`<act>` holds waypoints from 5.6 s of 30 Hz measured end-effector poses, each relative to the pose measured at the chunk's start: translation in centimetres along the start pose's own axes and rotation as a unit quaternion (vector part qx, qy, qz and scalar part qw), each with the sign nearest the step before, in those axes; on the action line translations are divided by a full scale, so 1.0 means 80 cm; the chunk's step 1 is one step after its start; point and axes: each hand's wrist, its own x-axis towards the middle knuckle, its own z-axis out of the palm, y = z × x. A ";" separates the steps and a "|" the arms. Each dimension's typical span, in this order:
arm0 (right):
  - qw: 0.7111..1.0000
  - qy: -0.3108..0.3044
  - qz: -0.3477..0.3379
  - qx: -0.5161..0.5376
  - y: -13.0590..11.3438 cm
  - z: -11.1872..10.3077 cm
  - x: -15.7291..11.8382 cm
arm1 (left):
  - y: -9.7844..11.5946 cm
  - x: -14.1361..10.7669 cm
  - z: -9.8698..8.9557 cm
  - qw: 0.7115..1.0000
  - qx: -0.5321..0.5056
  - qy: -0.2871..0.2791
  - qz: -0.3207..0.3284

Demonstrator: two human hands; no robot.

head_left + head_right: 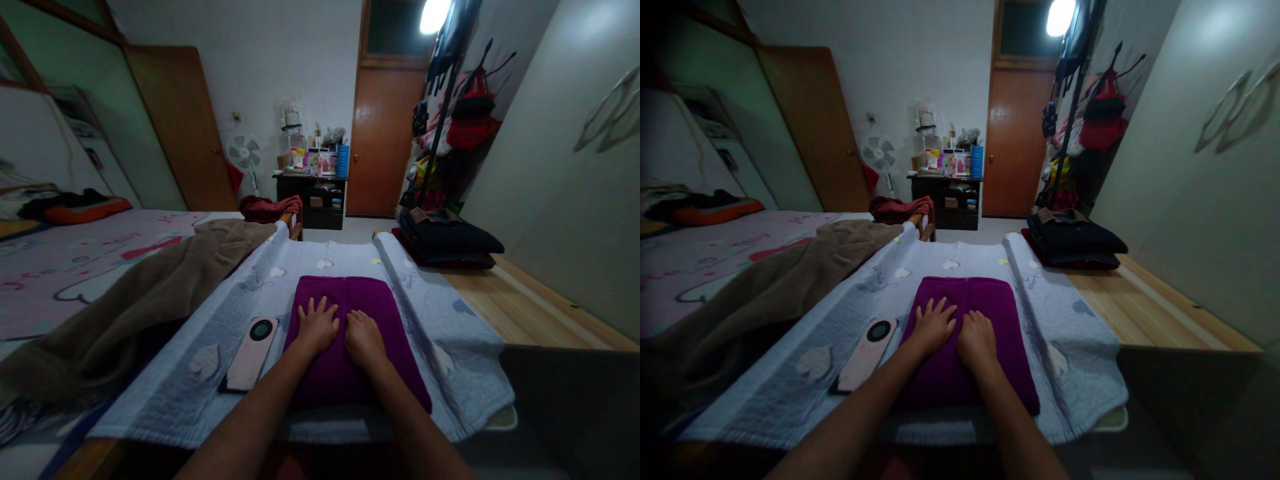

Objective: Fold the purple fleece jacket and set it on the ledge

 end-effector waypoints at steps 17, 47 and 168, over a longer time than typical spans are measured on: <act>1.000 0.018 -0.021 -0.009 0.000 0.001 -0.013 | 0.023 -0.051 -0.002 0.999 -0.013 -0.024 0.021; 0.986 -0.105 -0.127 0.039 0.054 0.007 0.060 | 0.018 -0.055 0.008 0.999 -0.001 -0.001 0.038; 0.991 0.089 0.094 0.035 0.095 0.001 0.030 | -0.114 0.065 0.013 0.964 -0.259 0.023 -0.065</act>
